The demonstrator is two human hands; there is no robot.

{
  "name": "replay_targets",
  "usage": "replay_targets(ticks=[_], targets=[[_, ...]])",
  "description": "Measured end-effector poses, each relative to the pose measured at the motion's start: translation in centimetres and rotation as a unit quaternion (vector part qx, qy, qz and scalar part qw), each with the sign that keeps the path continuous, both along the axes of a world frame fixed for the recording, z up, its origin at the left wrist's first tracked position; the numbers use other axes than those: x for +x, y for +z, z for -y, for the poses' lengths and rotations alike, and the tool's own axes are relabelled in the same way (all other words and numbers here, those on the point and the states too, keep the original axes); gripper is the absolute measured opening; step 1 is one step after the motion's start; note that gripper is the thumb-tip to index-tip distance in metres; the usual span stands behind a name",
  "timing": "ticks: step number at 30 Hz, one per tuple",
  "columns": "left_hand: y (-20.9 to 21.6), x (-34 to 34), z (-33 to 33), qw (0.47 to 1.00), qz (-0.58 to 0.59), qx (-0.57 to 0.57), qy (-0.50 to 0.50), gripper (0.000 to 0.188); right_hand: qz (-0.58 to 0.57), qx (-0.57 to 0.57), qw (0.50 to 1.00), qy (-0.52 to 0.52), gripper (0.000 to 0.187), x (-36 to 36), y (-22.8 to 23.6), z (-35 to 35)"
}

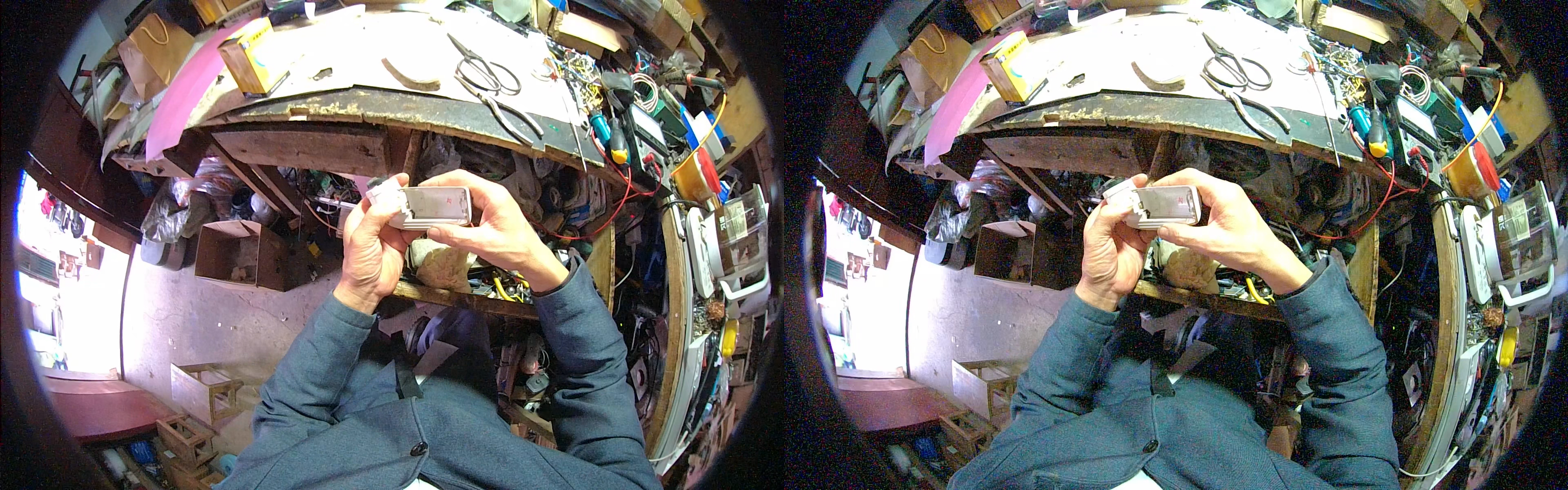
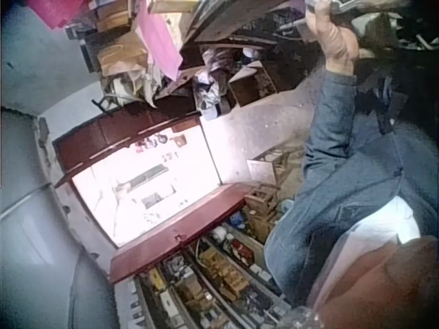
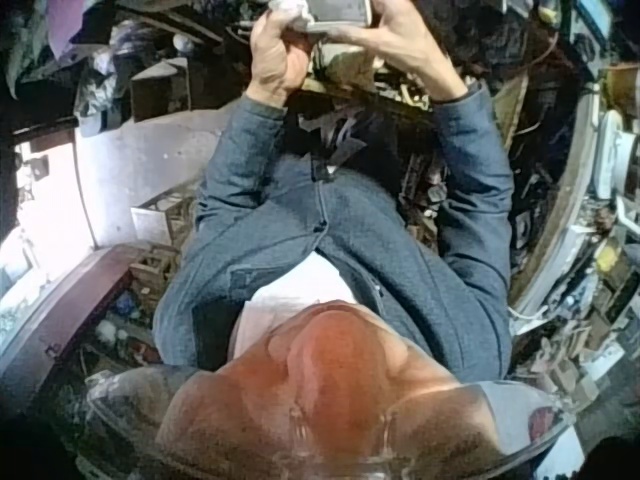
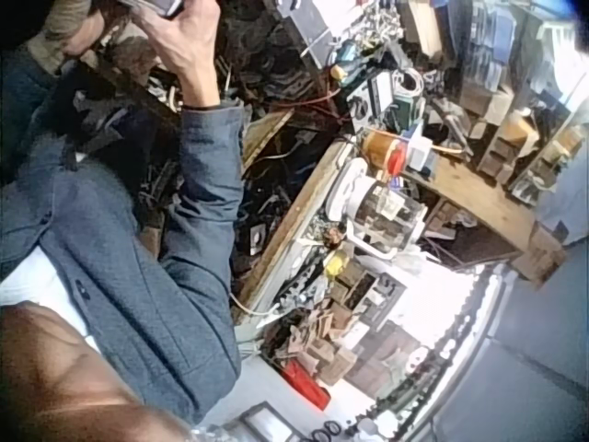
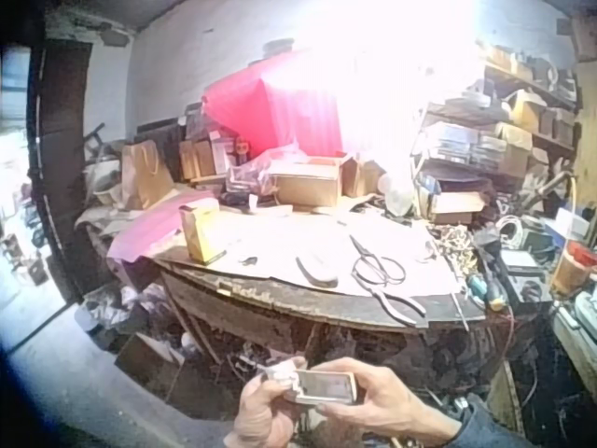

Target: The person assembles a small white electronic device by hand, inserting a cylindrical component and connecting red and black wires. They then place the assembled unit into a black zippered pouch.

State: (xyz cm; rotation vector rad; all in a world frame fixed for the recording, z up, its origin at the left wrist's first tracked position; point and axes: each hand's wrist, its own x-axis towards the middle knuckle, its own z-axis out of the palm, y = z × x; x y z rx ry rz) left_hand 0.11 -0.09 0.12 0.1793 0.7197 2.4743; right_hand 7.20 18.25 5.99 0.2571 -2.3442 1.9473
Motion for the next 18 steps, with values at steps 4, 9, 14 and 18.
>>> replay_targets(ticks=[4,9,14,18], targets=[[-0.06,0.05,-0.11,1.0,0.0,-0.004,0.014,0.043,0.005,-0.002,1.0,-0.019,0.05,0.1,0.0,0.2],[-0.21,0.01,-0.08,1.0,-0.007,-0.01,0.027,0.042,-0.088,0.135,0.985,-0.06,0.061,0.07,0.16,0.15],[-0.05,0.4,-0.42,0.998,-0.022,-0.028,0.046,0.043,-0.283,0.298,0.899,-0.154,0.059,-0.25,0.74,0.61],[0.05,0.54,-0.87,0.997,-0.029,-0.045,0.046,0.046,-0.32,0.434,0.83,-0.139,0.029,0.18,0.94,0.14]])
